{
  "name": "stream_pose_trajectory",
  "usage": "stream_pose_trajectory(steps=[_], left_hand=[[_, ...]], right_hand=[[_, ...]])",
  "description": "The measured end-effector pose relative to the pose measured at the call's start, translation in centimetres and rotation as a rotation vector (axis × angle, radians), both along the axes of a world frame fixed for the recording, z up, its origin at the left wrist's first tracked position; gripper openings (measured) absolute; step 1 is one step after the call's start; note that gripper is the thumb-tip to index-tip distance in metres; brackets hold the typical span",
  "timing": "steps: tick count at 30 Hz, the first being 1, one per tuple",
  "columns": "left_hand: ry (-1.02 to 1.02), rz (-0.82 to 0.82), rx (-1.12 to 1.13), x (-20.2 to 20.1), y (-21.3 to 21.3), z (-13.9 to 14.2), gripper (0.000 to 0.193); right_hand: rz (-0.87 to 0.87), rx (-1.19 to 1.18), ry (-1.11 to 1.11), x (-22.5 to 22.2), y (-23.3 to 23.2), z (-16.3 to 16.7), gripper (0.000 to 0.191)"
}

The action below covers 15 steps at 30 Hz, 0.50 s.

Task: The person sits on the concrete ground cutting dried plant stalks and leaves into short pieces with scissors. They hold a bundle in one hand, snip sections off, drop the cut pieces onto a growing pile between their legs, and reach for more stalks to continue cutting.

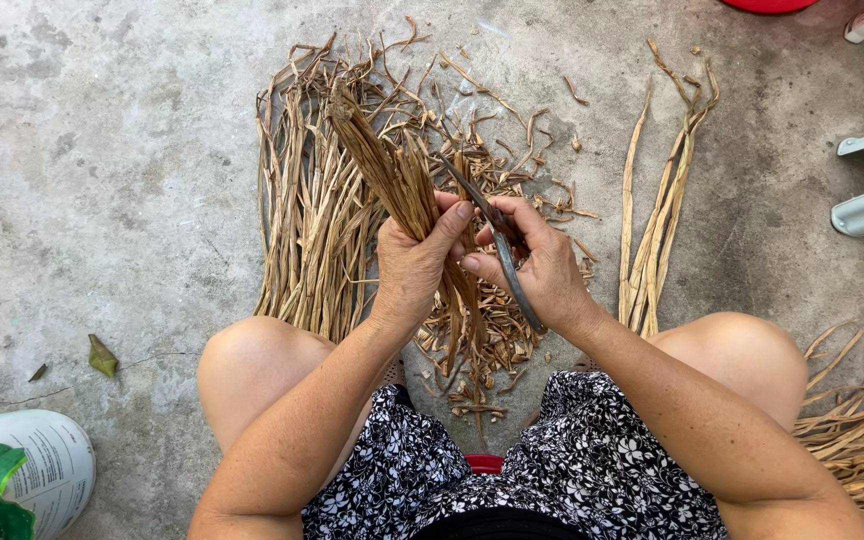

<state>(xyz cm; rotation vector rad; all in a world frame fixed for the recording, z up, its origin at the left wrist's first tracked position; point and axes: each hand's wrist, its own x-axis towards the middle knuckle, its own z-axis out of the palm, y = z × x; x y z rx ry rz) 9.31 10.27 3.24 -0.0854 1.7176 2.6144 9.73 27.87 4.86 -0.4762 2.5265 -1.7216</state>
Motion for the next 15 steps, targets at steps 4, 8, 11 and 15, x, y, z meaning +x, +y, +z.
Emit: stream_pose_trajectory(steps=[4,8,11,15], left_hand=[[-0.003,0.003,-0.019,0.27,0.1,0.23,0.016],[-0.007,0.003,-0.025,0.37,0.19,0.34,0.016],[-0.008,0.02,-0.038,0.4,0.02,0.27,0.016],[0.017,0.028,-0.066,0.32,-0.14,0.04,0.015]], right_hand=[[-0.042,0.049,-0.019,0.06,-0.25,0.3,0.06],[-0.054,0.096,0.006,0.06,-0.25,0.48,0.061],[-0.037,0.092,0.043,0.07,-0.24,0.52,0.063],[-0.018,0.071,0.057,0.07,-0.21,0.46,0.063]])
